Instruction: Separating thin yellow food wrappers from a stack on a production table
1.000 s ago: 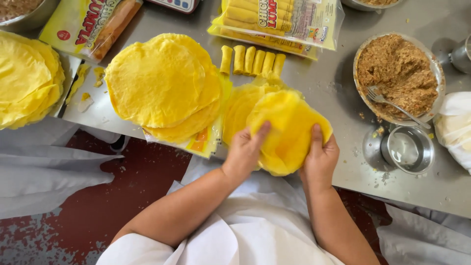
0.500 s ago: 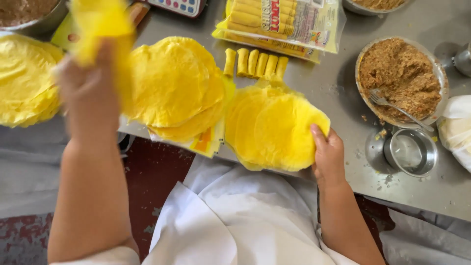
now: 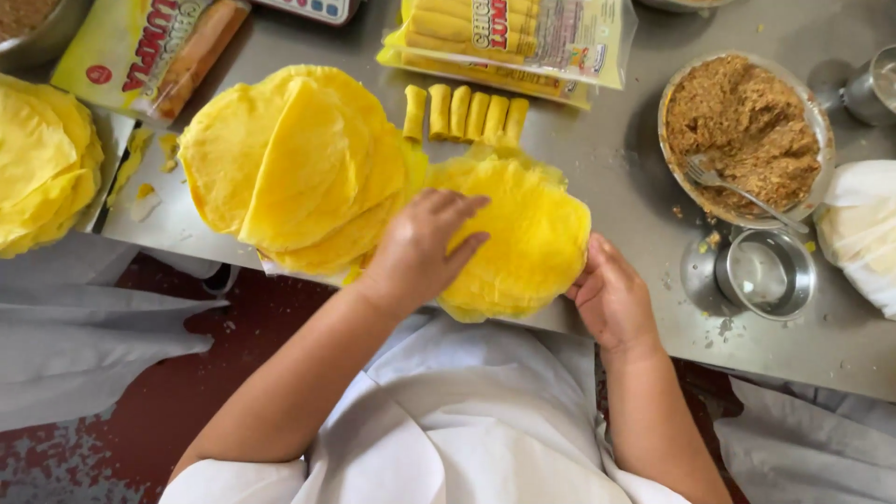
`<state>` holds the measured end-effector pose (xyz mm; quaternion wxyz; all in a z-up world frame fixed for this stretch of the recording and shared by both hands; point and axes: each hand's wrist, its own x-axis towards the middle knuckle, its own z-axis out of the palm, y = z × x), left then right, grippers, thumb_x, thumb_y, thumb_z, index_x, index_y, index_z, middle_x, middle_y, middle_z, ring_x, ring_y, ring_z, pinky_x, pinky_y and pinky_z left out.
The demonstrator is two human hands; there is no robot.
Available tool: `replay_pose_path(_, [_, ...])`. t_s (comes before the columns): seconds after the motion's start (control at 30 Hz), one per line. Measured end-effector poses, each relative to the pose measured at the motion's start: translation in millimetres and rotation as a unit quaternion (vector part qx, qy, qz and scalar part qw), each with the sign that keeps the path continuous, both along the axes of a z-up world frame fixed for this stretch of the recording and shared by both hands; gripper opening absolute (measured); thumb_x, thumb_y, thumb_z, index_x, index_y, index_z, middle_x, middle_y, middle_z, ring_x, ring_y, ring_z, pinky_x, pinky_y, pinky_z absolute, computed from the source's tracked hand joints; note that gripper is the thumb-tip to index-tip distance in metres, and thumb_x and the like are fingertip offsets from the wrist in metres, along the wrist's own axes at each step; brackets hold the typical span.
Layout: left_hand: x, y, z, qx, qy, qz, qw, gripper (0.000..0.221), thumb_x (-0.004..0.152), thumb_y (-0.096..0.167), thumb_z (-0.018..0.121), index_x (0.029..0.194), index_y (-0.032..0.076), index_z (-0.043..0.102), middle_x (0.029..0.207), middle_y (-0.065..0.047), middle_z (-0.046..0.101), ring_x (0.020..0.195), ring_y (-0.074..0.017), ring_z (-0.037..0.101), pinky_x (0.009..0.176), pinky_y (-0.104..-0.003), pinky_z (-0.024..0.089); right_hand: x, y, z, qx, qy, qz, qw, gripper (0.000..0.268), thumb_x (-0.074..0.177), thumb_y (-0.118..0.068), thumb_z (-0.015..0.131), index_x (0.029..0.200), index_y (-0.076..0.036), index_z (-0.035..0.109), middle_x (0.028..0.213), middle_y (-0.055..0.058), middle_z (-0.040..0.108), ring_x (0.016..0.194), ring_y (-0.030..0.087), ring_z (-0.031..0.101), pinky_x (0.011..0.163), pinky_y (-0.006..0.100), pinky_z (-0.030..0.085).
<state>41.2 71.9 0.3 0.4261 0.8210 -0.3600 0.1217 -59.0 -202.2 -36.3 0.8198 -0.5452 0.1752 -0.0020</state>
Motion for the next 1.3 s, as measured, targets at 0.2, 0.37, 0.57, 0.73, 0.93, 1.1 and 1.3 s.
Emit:
replay_pose_path(0.2, [-25,-42,-48,0.041,-0.031,-0.086,0.995,0.022,0.093,0.025,0.073,0.109,0.010,0.076,0.101,-0.008,0.070,0.102,-0.0302,0.067,0.087,-0.040,0.055,-38,12,-10,-0.010,0.002,-0.046,0.999,0.032,0.108,-0.015,0.048,0.132,0.000,0.064,0.119,0.020,0.075,0.106,0.033,0.076,0.094,0.053,0.061])
replay_pose_path(0.37, [-41,-54,-65,0.075,-0.029,-0.103,0.991,0.020,0.093,0.026,0.073,0.103,0.010,0.076,0.102,-0.009,0.069,0.110,-0.0309,0.062,0.090,-0.042,0.049,-52,35,-17,-0.035,0.039,-0.050,0.997,0.022,0.098,0.000,0.062,0.120,0.002,0.067,0.101,0.022,0.078,0.090,0.039,0.080,0.079,0.056,0.067])
replay_pose_path(0.57, [-50,-54,-56,0.082,-0.038,-0.107,0.990,0.023,0.091,0.030,0.077,0.103,0.010,0.077,0.102,-0.007,0.070,0.114,-0.0277,0.059,0.094,-0.039,0.043,-50,51,-3,-0.095,0.057,-0.054,0.992,0.016,0.097,0.004,0.065,0.113,0.003,0.069,0.092,0.025,0.078,0.080,0.040,0.080,0.072,0.054,0.069])
replay_pose_path(0.73, [-54,-58,-51,0.042,-0.091,-0.091,0.991,0.019,0.094,0.026,0.075,0.094,0.007,0.077,0.093,-0.009,0.069,0.103,-0.0283,0.061,0.087,-0.039,0.044,-50,52,5,-0.144,0.025,-0.040,0.988,0.017,0.099,0.003,0.063,0.116,0.003,0.067,0.092,0.023,0.079,0.080,0.035,0.081,0.075,0.051,0.069])
replay_pose_path(0.93, [-61,-65,-50,0.013,-0.146,-0.072,0.987,0.013,0.097,0.016,0.066,0.092,0.007,0.073,0.078,-0.008,0.068,0.083,-0.0270,0.065,0.075,-0.038,0.047,-51,52,15,-0.223,0.002,-0.020,0.975,0.024,0.098,0.003,0.068,0.120,0.001,0.058,0.096,0.017,0.080,0.079,0.021,0.079,0.076,0.040,0.069])
replay_pose_path(1.1, [-61,-66,-50,0.050,-0.137,-0.043,0.988,0.007,0.096,0.011,0.062,0.095,0.006,0.067,0.080,-0.011,0.064,0.084,-0.0304,0.064,0.076,-0.040,0.050,-53,57,18,-0.296,-0.017,-0.030,0.955,0.023,0.096,0.003,0.071,0.116,-0.001,0.059,0.088,0.012,0.076,0.072,0.016,0.075,0.071,0.035,0.067])
replay_pose_path(1.3, [-43,-68,-45,-0.080,0.128,-0.050,0.987,0.005,0.096,0.010,0.070,0.099,0.007,0.071,0.084,-0.007,0.068,0.084,-0.0265,0.068,0.074,-0.034,0.056,-54,51,23,-0.419,-0.031,-0.041,0.906,0.014,0.099,0.003,0.067,0.113,0.000,0.068,0.083,0.014,0.078,0.064,0.018,0.076,0.065,0.035,0.065])
